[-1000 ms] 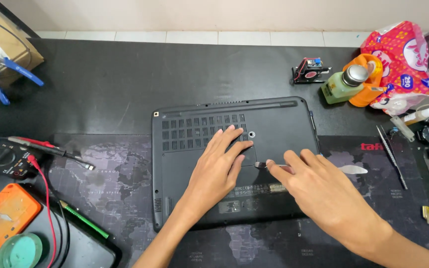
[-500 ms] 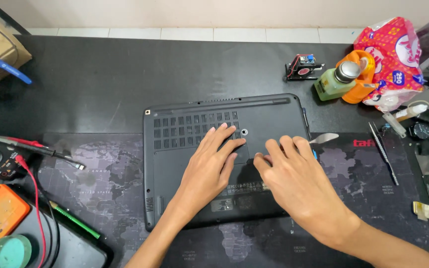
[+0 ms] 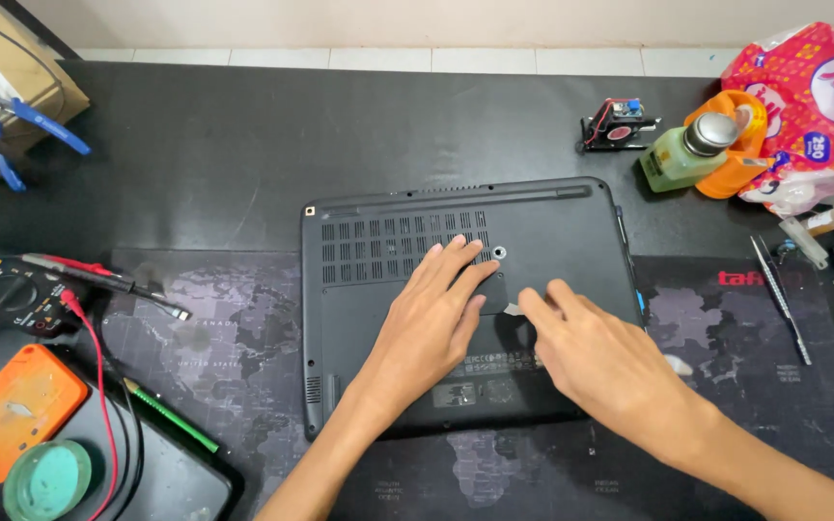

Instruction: The person works on a laptop placed upside down on a repair mat. They remove the back cover panels, use a screwdriver to unscrew internal components, detach a ribbon cable, and pull the optical drive out of the laptop chassis, setting it on the bench.

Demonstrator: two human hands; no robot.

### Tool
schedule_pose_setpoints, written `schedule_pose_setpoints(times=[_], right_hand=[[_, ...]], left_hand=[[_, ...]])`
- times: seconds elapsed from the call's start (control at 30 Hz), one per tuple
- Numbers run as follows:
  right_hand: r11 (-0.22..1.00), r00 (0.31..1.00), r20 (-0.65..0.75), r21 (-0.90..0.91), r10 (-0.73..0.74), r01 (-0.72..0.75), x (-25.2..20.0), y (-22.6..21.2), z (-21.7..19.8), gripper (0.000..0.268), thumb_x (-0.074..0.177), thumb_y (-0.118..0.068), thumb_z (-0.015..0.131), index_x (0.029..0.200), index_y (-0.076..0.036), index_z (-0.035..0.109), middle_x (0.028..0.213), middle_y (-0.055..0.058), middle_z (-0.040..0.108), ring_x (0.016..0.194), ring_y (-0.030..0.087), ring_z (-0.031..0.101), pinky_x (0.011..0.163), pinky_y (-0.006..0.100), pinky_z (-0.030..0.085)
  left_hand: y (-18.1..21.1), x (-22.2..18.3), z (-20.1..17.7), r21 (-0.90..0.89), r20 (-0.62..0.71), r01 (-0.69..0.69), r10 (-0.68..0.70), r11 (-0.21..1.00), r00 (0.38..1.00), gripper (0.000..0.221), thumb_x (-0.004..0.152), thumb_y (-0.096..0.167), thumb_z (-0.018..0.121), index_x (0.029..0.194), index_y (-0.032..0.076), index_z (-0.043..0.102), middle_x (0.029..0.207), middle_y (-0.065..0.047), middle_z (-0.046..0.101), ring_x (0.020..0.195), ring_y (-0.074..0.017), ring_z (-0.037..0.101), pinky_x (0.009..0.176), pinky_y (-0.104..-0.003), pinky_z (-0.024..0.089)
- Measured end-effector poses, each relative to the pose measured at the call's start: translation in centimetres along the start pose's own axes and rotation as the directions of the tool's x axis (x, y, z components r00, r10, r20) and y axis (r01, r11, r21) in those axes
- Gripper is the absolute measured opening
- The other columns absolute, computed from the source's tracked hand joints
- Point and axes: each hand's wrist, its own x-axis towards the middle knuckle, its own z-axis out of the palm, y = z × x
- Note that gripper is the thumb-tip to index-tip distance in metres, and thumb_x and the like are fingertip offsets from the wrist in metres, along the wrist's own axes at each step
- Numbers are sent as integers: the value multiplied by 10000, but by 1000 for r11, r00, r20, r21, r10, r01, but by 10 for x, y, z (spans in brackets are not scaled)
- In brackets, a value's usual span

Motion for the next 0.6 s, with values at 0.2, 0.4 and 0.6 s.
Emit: schedule_pose_setpoints(times=[0.2, 0.4, 0.6], right_hand=[[952, 967, -190, 224, -169, 210, 13, 14, -1, 166, 957, -212, 611, 991, -71, 530, 901, 129, 602, 790, 401, 627, 653, 490, 484], [920, 957, -239, 311, -166, 237, 18, 19, 5, 149, 942, -180, 616, 943, -46, 551, 846, 109, 647, 715, 359, 637, 608, 450, 474], [866, 973, -222, 473, -59, 161, 19, 20, 7, 131, 923, -142, 649, 930, -24, 592, 746, 108, 673, 612, 278, 652, 564, 396, 478]], left_hand=[[4, 0, -5, 19, 19, -23, 23, 1000, 1000, 494, 911, 230, 715, 1343, 22, 596, 1466, -216, 533, 1442, -393, 422, 1213, -483, 306], [3, -1, 2, 87, 0, -71, 71, 994, 997, 560, 923, 330, 724, 1357, 5, 581, 1449, -234, 544, 1429, -399, 447, 1207, -493, 323], [0, -2, 9, 177, -5, -107, 109, 978, 994, 551, 953, 332, 687, 1363, -17, 570, 1437, -235, 560, 1417, -389, 470, 1204, -485, 343]])
